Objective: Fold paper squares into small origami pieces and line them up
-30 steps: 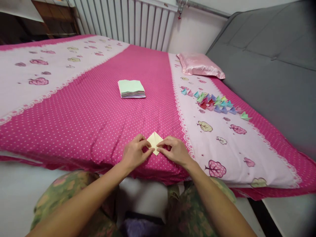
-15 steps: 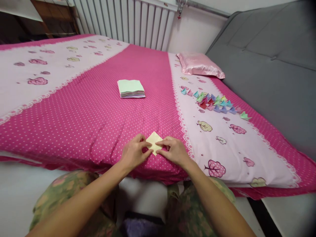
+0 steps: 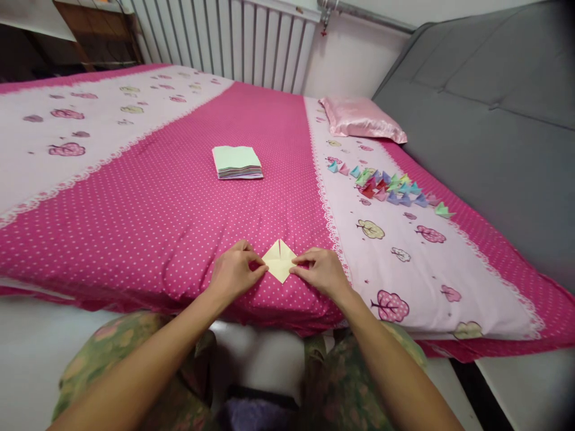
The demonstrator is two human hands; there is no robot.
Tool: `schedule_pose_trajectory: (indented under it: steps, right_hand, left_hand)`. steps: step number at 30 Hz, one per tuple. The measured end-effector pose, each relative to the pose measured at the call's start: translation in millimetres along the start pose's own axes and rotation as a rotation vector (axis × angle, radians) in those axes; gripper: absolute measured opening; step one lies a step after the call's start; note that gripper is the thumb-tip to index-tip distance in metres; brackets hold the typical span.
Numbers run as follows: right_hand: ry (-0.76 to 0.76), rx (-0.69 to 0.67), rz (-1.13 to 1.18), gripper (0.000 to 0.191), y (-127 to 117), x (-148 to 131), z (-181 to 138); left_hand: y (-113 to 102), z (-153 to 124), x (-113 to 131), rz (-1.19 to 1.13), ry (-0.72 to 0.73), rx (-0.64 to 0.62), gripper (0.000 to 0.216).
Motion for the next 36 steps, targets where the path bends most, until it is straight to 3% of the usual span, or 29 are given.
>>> schedule_pose_trajectory:
  steps: [11,14,18,22,27,36]
  right_hand:
    - [0.029,0.114,0.027,0.012,-4,1,1]
    - [0.07,0.111,0.078,0.023,-1,3,2]
    - [0.1,0.033,0.186,0.038,6,3,3]
    - [0.116,-0.012,0.257,0.047,8,1,3]
    - [0.123,-0.087,0.501,0.047,14,1,3]
    - [0.229,-0.154,1.074,0.043,20,-4,-1]
  left_hand:
    - [-7,1,-3,-0.003,-0.053,0.113,0.014]
    - [-5,0,-6,-0.256,-0.154,0.062,0.018]
    - [10,-3,-10,-0.805,-0.405,-0.144,0.03]
    - [18,-5,-9,-0.931,-0.507,-0.175,0.044]
    - [22,-8,-7,-0.994,-0.503,-0.118,0.029]
    - [17,-11,1,-1.149,-0.491,-0.039,0.023]
Point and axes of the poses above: each hand's wrist, its own z-axis towards the middle knuckle, its own y-axis out of the palm, x = y × z, the point moved 4 cm from there along z, towards the middle knuckle, and after that the axes turned 5 degrees about -z, right-handed, at the moved point
